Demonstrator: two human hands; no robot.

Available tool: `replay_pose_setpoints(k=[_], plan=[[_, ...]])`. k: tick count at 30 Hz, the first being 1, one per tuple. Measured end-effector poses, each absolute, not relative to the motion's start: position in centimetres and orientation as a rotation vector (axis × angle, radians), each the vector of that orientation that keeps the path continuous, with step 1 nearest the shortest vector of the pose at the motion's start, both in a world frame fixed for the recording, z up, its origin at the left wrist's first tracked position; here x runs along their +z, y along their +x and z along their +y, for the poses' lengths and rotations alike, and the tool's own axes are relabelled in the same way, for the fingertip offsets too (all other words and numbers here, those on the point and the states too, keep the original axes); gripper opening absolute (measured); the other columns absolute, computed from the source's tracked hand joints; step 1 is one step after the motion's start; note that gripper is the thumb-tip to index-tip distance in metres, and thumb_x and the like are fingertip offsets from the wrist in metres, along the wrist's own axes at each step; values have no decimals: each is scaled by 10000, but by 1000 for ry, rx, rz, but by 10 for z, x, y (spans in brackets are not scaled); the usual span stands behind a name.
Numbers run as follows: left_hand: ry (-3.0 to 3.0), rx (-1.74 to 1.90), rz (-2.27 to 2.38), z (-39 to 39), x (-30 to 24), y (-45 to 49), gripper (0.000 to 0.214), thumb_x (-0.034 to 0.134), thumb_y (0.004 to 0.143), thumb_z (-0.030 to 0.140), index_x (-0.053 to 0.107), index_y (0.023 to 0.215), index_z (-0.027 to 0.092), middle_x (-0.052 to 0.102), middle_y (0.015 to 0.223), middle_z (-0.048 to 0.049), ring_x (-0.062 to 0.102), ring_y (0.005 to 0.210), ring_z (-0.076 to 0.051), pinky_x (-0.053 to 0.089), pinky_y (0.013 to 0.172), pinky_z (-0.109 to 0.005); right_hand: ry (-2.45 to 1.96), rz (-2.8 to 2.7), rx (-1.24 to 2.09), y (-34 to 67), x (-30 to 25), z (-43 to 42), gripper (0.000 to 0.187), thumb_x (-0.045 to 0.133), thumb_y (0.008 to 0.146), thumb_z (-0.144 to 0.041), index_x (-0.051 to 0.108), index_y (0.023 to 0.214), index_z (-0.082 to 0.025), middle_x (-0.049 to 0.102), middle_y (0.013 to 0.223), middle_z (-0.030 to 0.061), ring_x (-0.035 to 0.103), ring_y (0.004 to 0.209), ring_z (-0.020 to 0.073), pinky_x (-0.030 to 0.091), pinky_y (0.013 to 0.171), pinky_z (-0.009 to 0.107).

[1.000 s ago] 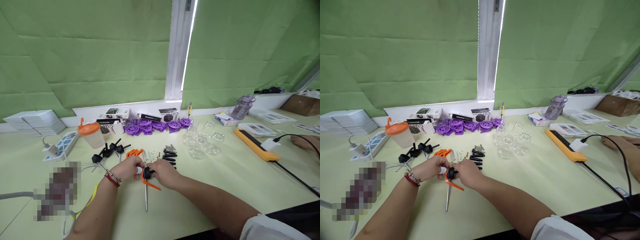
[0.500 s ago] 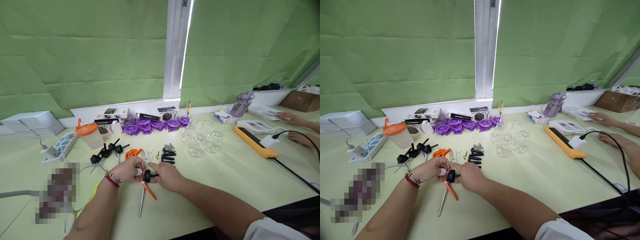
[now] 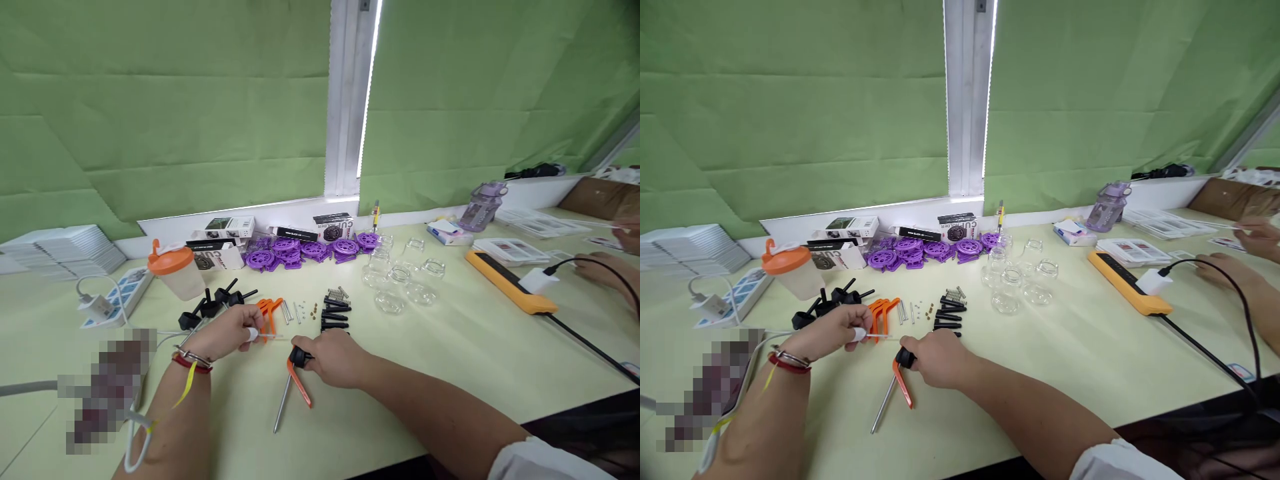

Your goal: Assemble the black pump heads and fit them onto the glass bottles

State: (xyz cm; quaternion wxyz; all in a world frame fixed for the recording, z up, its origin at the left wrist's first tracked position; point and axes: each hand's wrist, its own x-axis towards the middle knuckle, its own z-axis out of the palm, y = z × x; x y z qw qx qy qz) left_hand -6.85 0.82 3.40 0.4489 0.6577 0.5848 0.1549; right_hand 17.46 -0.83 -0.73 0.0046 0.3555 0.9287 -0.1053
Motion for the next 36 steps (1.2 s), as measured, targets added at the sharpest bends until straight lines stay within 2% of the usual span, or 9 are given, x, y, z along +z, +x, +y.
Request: replay_pose_setpoints(k=[4,7,14,22,31,36], plan=[[1836,543,2048,12,28,-47,119,452,681,100,494,738,195,584,642,-9,558,588,-155,386,536,-252,1118,2903,-351,175,-6,-8,421,473,877,-357,433,1282,-253,693,778,36,618,670,197,226,513,261],[2107,334,2246,15,15,-18,160,418,741,100,543,792,185,636,710,-63,609,701,-202,385,566,-271,1117,2929,-352,175,-6,-7,406,480,869,-344,452,1265,-259,693,770,32,621,664,197,220,508,264],[2187,111,2296,17,-2,8,267,390,773,48,589,928,135,672,845,-128,648,784,-228,426,608,-288,1086,2933,-342,178,-7,-8,434,489,862,-338,446,1286,-255,696,778,45,628,671,206,238,517,261],[2259,62,2304,19,-12,9,303,348,810,51,620,930,112,648,888,-156,642,816,-242,447,651,-313,1075,2928,-366,179,-4,-8,412,494,863,-336,462,1264,-249,690,770,50,621,667,204,256,522,254],[2262,102,2233,23,-14,3,249,399,780,79,635,832,137,656,902,-129,630,819,-236,422,634,-302,1104,2917,-403,179,-3,-8,382,518,856,-354,494,1225,-256,684,772,47,628,688,208,238,513,257],[2240,255,2163,17,6,-9,253,357,849,188,611,849,184,650,907,-78,605,800,-203,399,619,-278,1149,2926,-462,182,-1,-6,381,531,857,-325,497,1234,-272,682,771,27,619,677,187,229,521,256]])
